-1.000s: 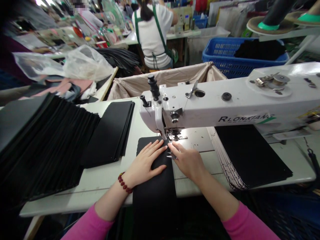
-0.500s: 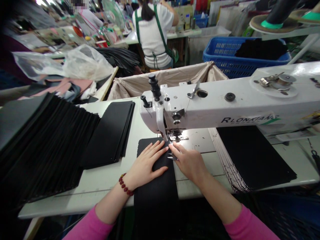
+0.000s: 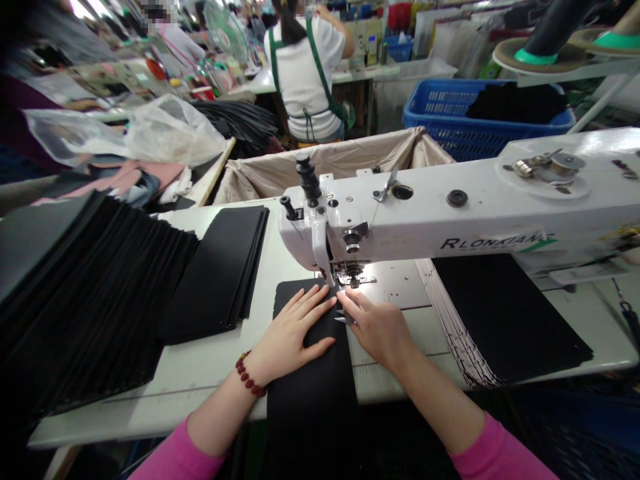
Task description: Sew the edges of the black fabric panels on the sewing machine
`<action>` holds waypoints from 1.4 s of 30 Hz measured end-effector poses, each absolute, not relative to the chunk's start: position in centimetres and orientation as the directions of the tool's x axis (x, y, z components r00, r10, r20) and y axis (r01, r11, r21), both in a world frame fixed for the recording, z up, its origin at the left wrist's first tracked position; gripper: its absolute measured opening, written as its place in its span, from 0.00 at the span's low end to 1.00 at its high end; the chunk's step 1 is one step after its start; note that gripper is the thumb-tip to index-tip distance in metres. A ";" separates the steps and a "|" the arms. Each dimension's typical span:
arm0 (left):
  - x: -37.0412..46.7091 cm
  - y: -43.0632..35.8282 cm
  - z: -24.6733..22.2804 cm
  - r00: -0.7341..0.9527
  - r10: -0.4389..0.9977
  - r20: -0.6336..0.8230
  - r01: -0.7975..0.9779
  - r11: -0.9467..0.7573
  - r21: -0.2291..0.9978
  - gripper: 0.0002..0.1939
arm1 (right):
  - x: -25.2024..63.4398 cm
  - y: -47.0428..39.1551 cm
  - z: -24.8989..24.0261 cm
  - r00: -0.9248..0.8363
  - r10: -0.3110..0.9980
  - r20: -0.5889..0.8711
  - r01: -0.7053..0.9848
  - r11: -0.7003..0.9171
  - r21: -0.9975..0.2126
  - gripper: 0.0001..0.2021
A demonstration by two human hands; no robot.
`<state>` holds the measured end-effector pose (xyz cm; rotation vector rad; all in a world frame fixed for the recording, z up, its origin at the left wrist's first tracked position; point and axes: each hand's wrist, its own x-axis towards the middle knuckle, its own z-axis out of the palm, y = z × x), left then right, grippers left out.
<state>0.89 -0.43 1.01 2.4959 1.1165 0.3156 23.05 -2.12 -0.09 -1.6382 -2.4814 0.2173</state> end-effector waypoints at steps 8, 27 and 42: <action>0.8 -0.4 1.0 0.653 0.755 0.060 0.658 -0.605 0.449 0.36 | 23.0 -2.2 -0.1 -0.382 0.922 0.063 0.900 0.387 -0.199 0.26; 0.5 0.0 0.8 0.674 0.735 0.077 0.665 -0.649 0.371 0.30 | 22.9 -2.2 -0.2 -0.371 0.923 0.097 0.910 0.383 -0.161 0.26; 0.2 -0.3 1.1 0.664 0.734 0.142 0.653 -0.662 0.368 0.22 | 23.0 -2.2 -0.4 -0.374 0.923 0.090 0.903 0.385 -0.191 0.26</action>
